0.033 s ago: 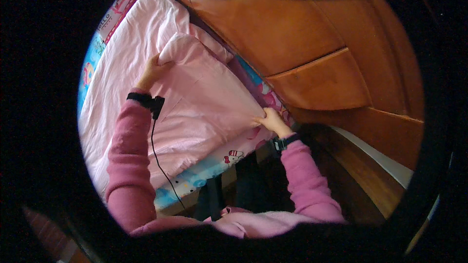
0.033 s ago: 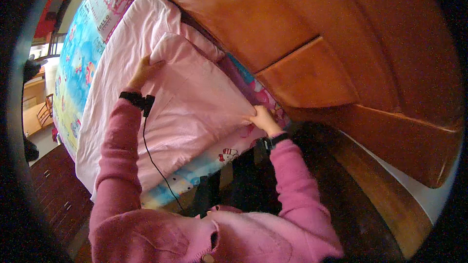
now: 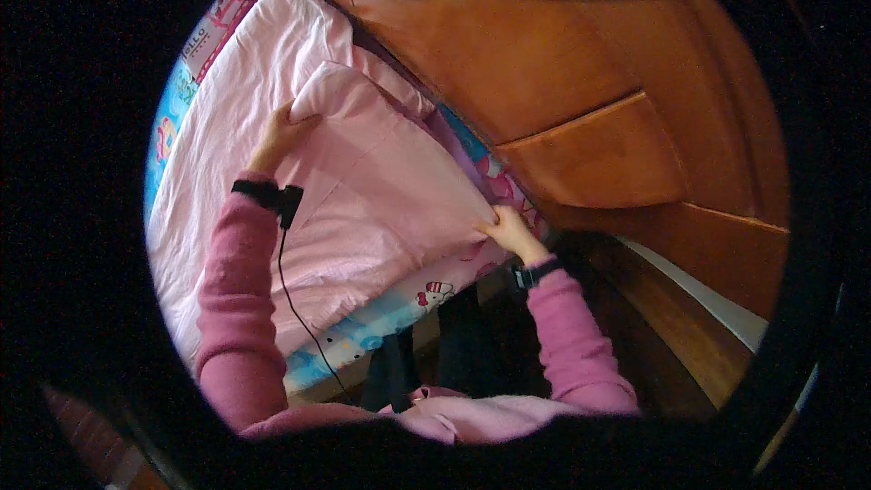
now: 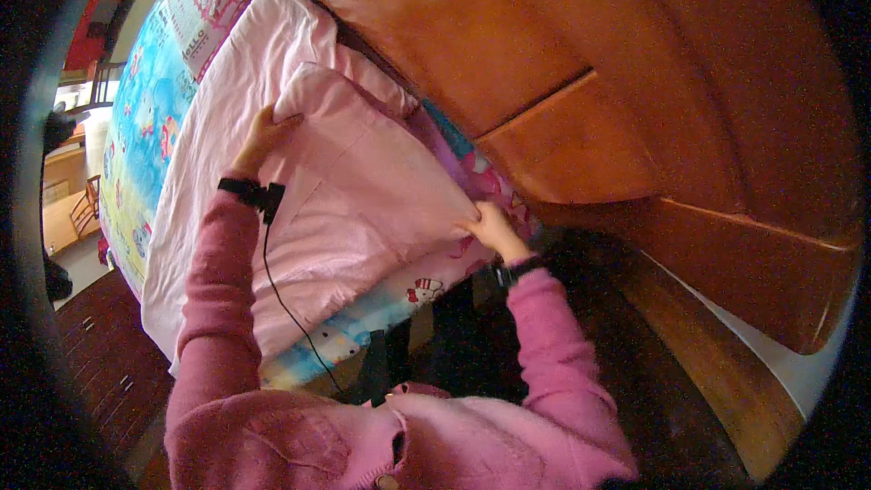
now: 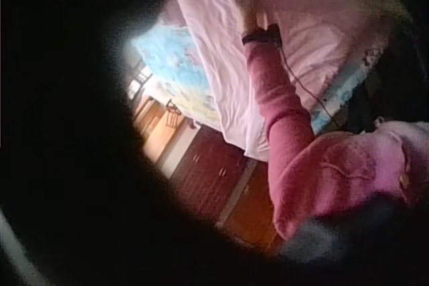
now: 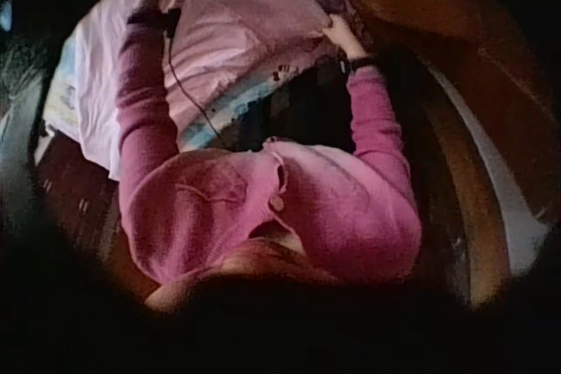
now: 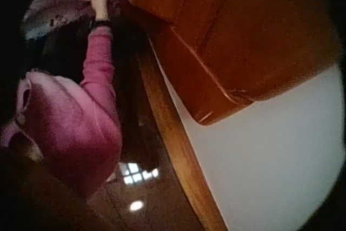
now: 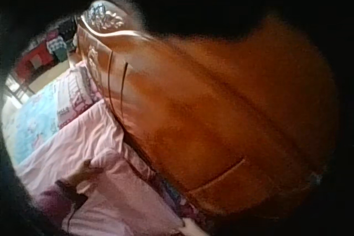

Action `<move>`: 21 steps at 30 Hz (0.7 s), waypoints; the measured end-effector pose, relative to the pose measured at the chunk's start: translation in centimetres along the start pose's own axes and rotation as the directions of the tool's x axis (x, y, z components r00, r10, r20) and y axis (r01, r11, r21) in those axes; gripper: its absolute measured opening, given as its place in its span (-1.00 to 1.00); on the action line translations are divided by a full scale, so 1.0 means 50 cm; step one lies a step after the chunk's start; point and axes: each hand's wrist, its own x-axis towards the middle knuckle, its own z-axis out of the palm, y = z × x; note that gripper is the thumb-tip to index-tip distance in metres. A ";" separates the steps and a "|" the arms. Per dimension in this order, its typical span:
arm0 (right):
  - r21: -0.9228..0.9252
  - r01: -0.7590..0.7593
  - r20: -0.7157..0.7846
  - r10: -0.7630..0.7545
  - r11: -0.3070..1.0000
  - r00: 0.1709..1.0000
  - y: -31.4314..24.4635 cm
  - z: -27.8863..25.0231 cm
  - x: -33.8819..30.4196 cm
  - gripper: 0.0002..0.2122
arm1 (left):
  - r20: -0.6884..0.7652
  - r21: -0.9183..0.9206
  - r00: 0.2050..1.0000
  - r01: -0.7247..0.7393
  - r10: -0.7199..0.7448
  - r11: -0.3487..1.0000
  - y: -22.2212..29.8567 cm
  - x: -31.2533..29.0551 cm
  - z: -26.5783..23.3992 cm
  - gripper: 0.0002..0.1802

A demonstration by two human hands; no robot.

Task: The person folds a pink duvet on a bed with Hello Kitty patterned sheets. They smooth the duvet, fold it in thirds, roll it tightly, and then place the rolled bundle on a nearby chair.

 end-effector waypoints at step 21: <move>-0.346 -0.142 -0.215 0.069 0.928 0.974 0.073 0.019 -0.079 -0.74 | -0.011 0.255 0.995 -0.095 0.101 0.962 -0.049 0.026 0.144 -0.41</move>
